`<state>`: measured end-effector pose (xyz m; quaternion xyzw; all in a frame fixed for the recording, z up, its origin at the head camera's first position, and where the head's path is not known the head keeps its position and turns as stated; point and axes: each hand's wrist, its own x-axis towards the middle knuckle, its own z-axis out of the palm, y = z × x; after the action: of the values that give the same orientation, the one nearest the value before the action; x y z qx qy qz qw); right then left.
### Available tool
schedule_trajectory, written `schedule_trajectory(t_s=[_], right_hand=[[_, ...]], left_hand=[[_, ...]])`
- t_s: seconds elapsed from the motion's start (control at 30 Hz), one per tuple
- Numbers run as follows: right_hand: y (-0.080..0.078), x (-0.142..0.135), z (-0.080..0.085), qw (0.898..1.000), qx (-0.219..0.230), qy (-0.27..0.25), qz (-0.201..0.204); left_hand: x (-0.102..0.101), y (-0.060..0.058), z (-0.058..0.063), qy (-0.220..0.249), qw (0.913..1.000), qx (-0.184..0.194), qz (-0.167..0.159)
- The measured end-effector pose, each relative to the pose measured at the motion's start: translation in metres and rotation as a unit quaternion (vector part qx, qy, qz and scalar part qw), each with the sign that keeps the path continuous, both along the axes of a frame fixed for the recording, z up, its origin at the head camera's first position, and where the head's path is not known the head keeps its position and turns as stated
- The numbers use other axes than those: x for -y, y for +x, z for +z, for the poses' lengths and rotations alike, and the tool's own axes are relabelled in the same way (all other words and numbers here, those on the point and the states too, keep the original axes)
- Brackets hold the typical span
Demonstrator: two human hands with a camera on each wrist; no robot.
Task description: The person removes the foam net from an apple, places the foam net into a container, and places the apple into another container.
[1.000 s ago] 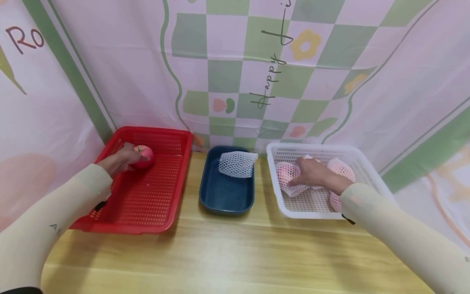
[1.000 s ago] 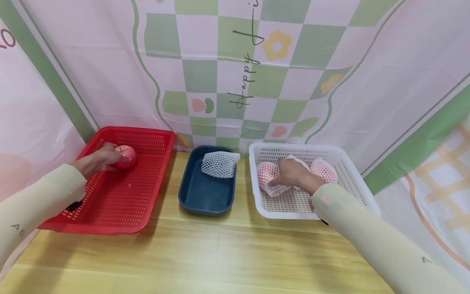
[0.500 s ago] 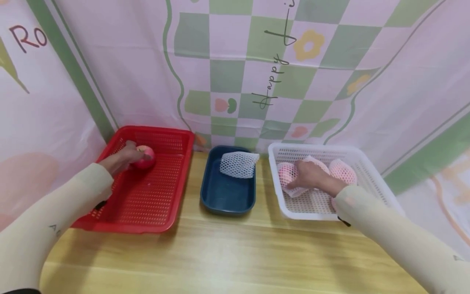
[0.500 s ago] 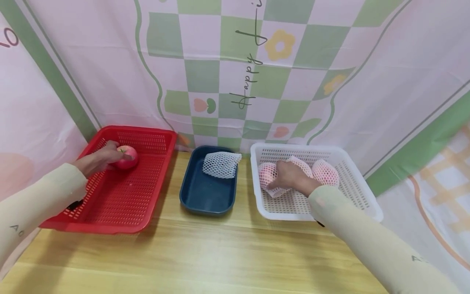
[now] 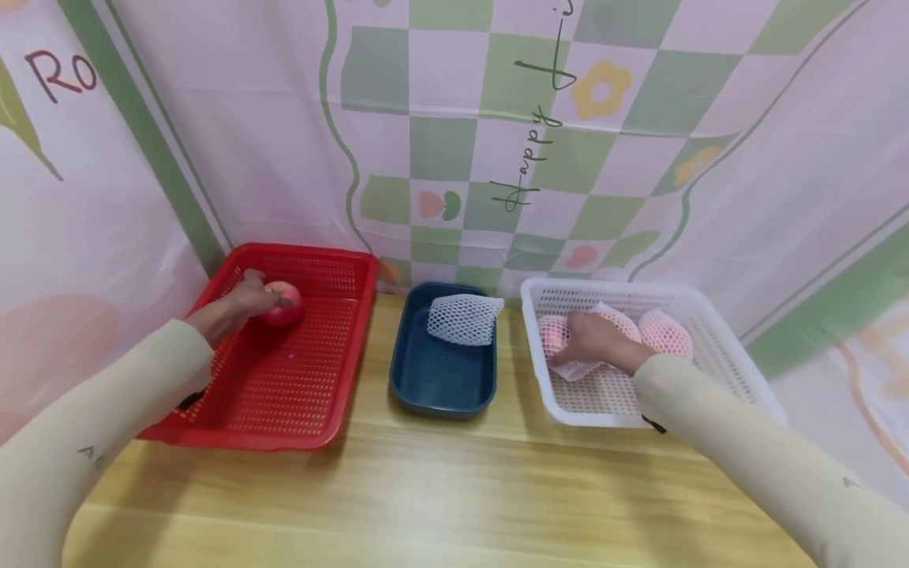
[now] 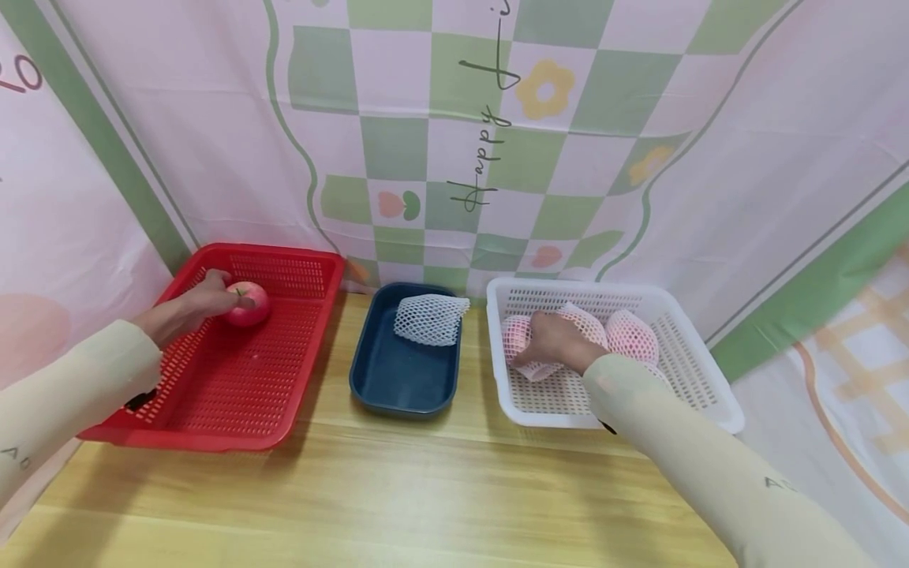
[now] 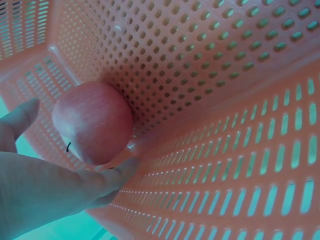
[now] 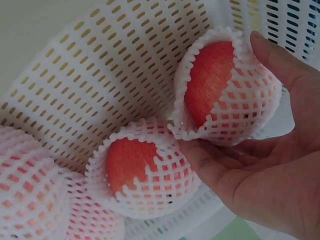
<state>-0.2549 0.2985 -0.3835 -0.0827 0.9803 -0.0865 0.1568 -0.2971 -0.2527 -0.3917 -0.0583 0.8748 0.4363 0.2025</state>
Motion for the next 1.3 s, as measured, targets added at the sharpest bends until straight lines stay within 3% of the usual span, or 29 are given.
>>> schedule_trajectory(t_s=[0.2,0.53,0.77,1.07,1.3], right_hand=[[0.0,0.002,-0.003,1.0,0.0,-0.005,0.013],[0.001,0.002,-0.007,1.0,0.017,0.016,-0.003],[0.002,0.006,-0.006,1.0,0.022,0.006,-0.009],[0.005,0.004,-0.001,0.999,0.023,-0.035,-0.012],[0.004,0.001,0.009,0.999,0.027,-0.031,-0.013]], left_hand=[[-0.003,0.004,0.005,-0.025,0.9994,-0.025,0.0],[-0.011,0.013,0.015,-0.08,0.9946,-0.063,-0.017],[-0.014,0.014,0.018,-0.083,0.9935,-0.075,-0.022],[-0.013,0.02,0.014,-0.078,0.9917,-0.095,-0.04],[-0.018,0.024,0.013,-0.078,0.9869,-0.135,-0.041]])
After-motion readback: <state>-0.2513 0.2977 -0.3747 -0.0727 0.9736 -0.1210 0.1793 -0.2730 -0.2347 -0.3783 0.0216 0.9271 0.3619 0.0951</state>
